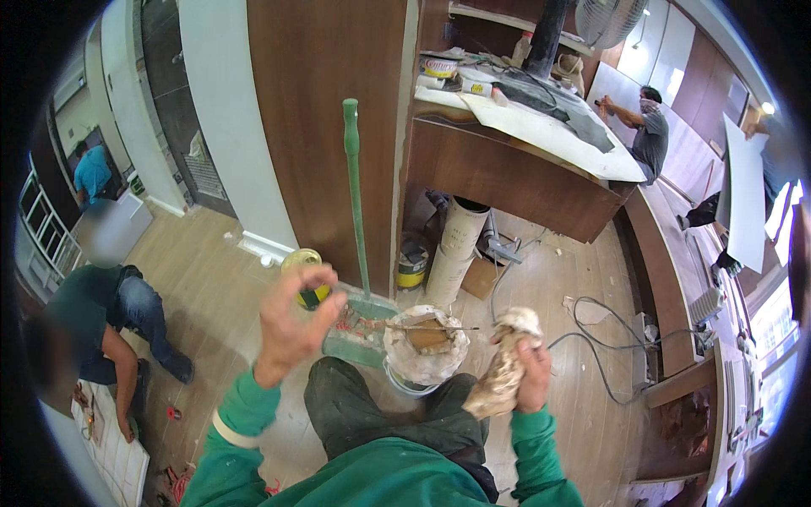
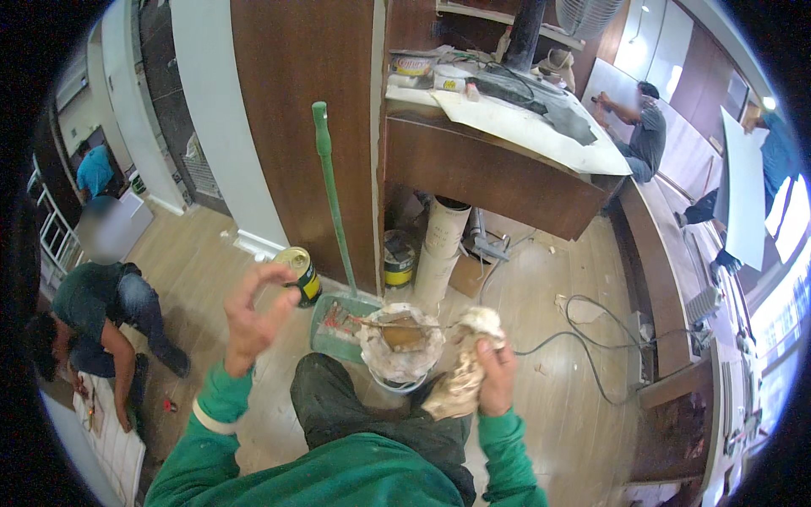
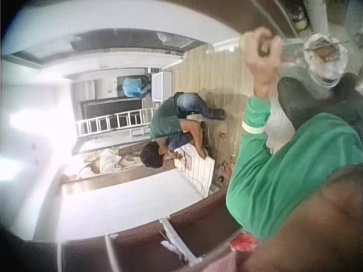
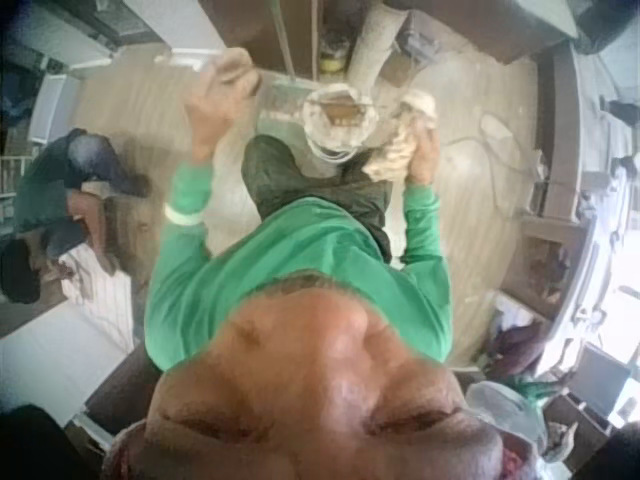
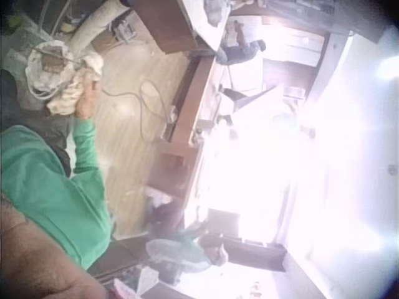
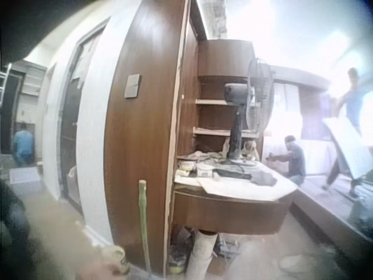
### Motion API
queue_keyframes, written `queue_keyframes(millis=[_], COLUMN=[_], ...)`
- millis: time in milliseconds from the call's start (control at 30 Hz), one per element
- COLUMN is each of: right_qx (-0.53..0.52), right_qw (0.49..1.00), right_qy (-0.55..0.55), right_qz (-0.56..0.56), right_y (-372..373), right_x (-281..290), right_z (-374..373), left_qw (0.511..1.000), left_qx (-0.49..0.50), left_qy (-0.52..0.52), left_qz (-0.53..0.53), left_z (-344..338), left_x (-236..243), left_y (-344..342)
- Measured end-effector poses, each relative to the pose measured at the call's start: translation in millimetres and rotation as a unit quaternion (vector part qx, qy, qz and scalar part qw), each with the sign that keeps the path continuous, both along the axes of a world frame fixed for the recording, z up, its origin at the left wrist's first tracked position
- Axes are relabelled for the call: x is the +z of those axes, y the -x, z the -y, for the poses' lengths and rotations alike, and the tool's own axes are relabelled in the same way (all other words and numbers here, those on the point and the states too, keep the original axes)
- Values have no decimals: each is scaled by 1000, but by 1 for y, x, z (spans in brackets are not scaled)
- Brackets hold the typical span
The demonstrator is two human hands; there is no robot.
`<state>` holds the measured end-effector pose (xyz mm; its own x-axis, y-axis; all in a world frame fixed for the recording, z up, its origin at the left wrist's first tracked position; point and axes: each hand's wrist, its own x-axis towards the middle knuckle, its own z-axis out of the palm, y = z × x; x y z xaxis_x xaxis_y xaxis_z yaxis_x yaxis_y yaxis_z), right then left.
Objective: The person sits on the floor and applies wood filler to the edge of a wooden cabinet using a putty knife, then sands the area with sandpaper. They wipe the surface with a cloth and apply a finish with a brush, repeating the process along the cabinet edge.
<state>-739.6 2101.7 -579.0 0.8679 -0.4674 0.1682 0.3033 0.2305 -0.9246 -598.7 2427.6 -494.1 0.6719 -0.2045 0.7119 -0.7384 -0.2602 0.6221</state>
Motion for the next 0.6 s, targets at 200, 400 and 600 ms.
queue_keyframes(millis=[200, 400, 600], right_qx=[3, -10, -14], right_qw=[996, 998, 996], right_qy=[43, 46, 64], right_qz=[78, 44, 64], right_y=[-38, -9, -22], right_x=[68, 67, 74], right_z=[-10, -20, 46], left_qw=[997, 989, 962], left_qx=[-45, -9, 71], left_qy=[-27, -105, -242], left_qz=[56, 107, 104], left_z=[56, 158, 255], left_x=[121, 196, 239], left_y=[-94, -205, -306])
